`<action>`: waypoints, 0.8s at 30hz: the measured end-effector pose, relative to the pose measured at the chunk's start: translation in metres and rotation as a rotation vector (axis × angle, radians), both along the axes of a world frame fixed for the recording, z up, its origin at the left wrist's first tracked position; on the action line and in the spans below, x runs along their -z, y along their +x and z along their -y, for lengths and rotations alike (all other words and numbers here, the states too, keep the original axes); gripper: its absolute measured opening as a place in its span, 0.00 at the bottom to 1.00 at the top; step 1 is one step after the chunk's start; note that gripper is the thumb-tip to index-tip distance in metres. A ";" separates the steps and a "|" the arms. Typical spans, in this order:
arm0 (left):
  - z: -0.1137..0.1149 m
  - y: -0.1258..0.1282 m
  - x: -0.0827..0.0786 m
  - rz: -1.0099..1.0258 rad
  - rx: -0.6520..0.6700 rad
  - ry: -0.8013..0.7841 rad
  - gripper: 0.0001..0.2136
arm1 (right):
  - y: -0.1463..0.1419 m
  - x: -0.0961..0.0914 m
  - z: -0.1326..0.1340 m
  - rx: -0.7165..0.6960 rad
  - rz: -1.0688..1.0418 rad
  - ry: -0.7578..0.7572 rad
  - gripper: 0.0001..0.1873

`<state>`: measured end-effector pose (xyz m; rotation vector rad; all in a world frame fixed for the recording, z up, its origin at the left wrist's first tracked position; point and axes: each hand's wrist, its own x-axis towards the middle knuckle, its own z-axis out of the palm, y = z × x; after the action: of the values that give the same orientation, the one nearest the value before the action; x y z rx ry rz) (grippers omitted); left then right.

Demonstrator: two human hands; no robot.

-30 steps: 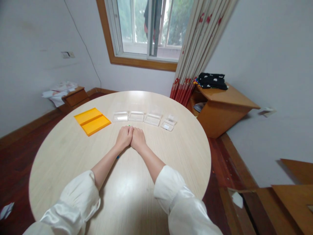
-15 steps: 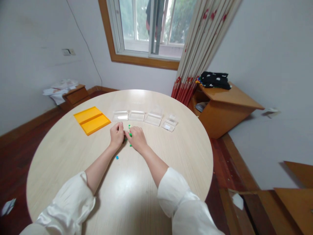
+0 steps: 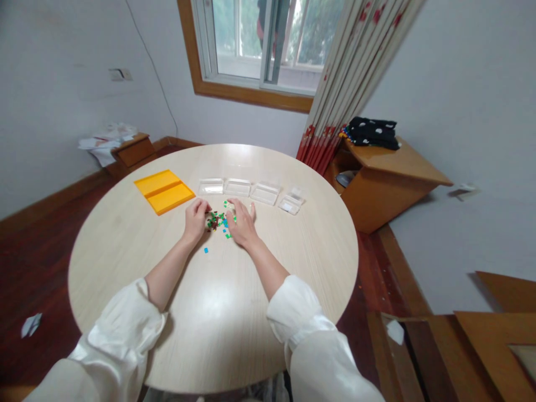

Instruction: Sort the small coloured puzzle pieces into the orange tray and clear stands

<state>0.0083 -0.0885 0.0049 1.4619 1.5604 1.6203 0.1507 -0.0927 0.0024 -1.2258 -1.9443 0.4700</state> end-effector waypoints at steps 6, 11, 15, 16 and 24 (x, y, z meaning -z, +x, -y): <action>0.018 -0.007 0.002 -0.137 0.027 0.068 0.10 | 0.004 0.011 0.014 0.250 0.195 -0.082 0.27; 0.021 -0.020 0.009 -0.402 -0.129 -0.017 0.15 | 0.008 0.017 0.012 0.321 0.263 -0.189 0.34; 0.020 -0.022 0.013 -0.497 -0.026 -0.223 0.23 | 0.006 0.014 0.010 0.207 0.360 -0.208 0.38; 0.020 -0.020 0.014 -0.523 0.032 -0.239 0.24 | 0.005 0.013 0.010 0.169 0.384 -0.199 0.38; 0.018 0.007 0.011 -0.691 0.310 -0.153 0.26 | -0.011 0.013 0.007 -0.021 0.587 -0.130 0.40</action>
<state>0.0157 -0.1064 -0.0063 2.1804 1.6246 0.8317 0.1400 -0.1001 -0.0101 -1.5528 -2.4443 0.2637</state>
